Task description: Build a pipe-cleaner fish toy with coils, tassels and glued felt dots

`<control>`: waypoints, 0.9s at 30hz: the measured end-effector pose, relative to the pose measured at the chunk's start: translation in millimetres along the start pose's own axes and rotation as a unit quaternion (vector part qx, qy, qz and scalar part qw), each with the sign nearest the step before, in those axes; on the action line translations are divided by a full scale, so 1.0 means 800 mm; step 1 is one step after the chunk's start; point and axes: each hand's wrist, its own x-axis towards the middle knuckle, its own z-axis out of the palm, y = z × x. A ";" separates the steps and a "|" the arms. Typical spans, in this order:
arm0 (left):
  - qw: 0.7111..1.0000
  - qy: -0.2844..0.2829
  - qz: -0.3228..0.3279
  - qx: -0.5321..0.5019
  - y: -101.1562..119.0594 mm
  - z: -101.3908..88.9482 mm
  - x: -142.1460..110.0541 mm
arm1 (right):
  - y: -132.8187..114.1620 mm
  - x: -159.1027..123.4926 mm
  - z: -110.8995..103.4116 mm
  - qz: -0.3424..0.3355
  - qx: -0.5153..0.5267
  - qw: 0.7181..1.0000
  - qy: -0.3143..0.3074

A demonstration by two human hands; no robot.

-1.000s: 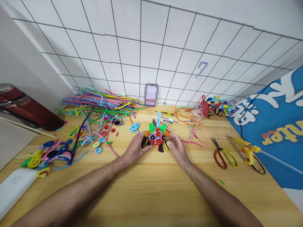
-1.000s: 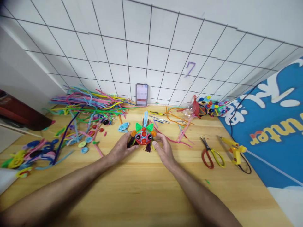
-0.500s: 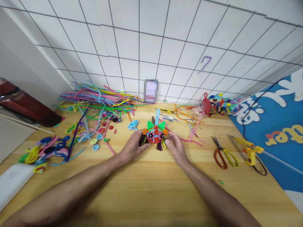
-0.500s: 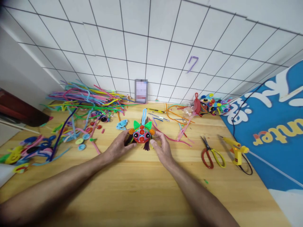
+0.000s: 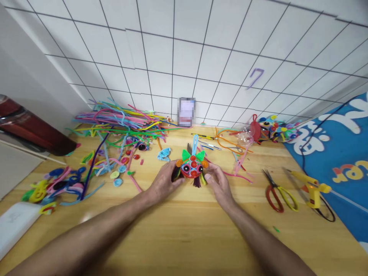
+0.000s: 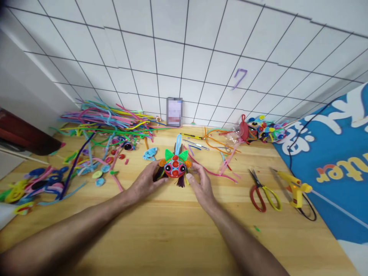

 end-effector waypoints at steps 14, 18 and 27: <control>0.999 -0.024 -0.031 -0.006 0.004 0.000 -0.009 | 0.010 -0.011 -0.007 0.038 -0.007 0.999 0.009; 0.999 -0.023 -0.036 -0.024 0.009 -0.004 -0.008 | 0.008 -0.010 -0.008 0.048 -0.020 0.999 0.005; 0.997 -0.009 -0.048 -0.062 0.011 -0.006 -0.006 | 0.013 -0.008 -0.003 0.042 -0.046 0.998 0.014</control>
